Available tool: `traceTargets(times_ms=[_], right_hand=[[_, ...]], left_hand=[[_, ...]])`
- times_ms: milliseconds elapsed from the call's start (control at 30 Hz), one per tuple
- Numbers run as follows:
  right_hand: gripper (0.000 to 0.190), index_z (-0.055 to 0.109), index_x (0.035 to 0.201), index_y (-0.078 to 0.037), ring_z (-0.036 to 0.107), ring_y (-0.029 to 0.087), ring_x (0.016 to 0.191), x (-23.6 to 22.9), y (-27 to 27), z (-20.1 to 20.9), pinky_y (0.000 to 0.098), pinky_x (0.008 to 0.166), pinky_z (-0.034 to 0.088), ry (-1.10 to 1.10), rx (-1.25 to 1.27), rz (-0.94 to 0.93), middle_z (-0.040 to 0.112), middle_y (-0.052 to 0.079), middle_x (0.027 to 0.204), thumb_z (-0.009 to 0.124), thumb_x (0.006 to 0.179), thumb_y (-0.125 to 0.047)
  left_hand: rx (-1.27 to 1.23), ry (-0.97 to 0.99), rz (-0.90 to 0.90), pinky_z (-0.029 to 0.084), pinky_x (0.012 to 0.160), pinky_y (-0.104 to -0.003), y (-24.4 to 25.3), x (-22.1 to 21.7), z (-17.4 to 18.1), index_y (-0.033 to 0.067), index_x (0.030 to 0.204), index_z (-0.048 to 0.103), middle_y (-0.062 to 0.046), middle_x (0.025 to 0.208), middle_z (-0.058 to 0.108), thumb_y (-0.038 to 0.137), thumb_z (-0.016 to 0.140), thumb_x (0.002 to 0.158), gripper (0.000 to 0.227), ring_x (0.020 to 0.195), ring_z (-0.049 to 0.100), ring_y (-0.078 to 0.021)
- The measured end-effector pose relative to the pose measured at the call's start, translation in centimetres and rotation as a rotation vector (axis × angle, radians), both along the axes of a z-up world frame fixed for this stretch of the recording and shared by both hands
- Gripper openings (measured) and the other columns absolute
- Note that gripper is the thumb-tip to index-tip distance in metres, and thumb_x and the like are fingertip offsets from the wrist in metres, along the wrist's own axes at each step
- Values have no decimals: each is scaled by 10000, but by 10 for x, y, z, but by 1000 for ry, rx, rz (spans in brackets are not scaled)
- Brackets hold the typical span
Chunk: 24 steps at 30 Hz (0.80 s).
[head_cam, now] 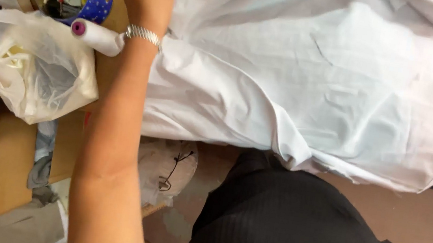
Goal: Marking button positions on a white garment with a pencil and trimming loose threads with scissors
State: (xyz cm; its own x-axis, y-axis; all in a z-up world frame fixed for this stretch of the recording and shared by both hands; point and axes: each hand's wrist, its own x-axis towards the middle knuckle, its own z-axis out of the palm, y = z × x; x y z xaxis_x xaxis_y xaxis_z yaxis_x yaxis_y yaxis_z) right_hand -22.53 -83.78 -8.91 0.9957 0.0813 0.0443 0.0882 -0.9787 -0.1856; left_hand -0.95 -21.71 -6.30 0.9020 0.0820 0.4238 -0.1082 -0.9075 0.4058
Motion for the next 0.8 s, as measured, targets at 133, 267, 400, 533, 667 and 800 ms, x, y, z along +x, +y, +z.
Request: traceTargets(times_ms=[133, 267, 400, 533, 667, 800], right_hand=[[224, 795, 1212, -177, 632, 190, 736, -93, 30, -10, 362, 901, 516, -88, -130, 89, 685, 20, 924, 733, 1009, -105], [490, 607, 1214, -168, 622, 187, 890, -164, 51, -33, 377, 806, 440, -289, -175, 570, 670, 36, 1038, 683, 884, -522], [335, 719, 1291, -216, 641, 188, 1064, -169, 51, -64, 433, 1098, 416, -502, -326, 520, 730, -15, 1147, 649, 995, -76], [253, 749, 1204, -185, 632, 176, 915, -145, 52, -53, 364, 923, 428, -579, -200, 582, 733, -35, 1061, 676, 995, -61], [226, 715, 1093, -226, 631, 216, 1009, -143, 29, -49, 391, 921, 480, -244, -104, 613, 700, -25, 1128, 670, 916, -91], [425, 821, 1016, -193, 755, 136, 1145, -127, 7, 16, 321, 966, 574, 595, 600, 172, 860, -53, 1104, 624, 795, 112]], left_hand=[[103, 68, -648, 400, 1198, -484, -13, -90, 3, -13, 1526, 405, -251, 1544, 469, 50, 724, 993, 625, 1435, 463, -410], [410, 241, -665, 278, 1205, -580, 2, -126, -39, 45, 1404, 540, -152, 1452, 563, 316, 759, 900, 613, 1432, 455, -365], [490, 331, -536, 259, 1160, -624, 3, -119, -59, 79, 1379, 564, -147, 1409, 575, 455, 727, 898, 632, 1422, 450, -331], [659, 328, -514, 324, 1075, -475, 0, -121, -30, 138, 1283, 667, -124, 1015, 707, 538, 714, 861, 583, 1041, 611, -320], [245, 290, -634, 443, 937, -425, 19, -137, 4, 149, 999, 791, -47, 911, 671, 184, 855, 812, 201, 911, 622, -265], [-464, 422, -623, 503, 1150, -349, 46, -174, 75, 81, 1093, 736, -75, 1111, 724, 35, 742, 941, 159, 1173, 669, -221]])
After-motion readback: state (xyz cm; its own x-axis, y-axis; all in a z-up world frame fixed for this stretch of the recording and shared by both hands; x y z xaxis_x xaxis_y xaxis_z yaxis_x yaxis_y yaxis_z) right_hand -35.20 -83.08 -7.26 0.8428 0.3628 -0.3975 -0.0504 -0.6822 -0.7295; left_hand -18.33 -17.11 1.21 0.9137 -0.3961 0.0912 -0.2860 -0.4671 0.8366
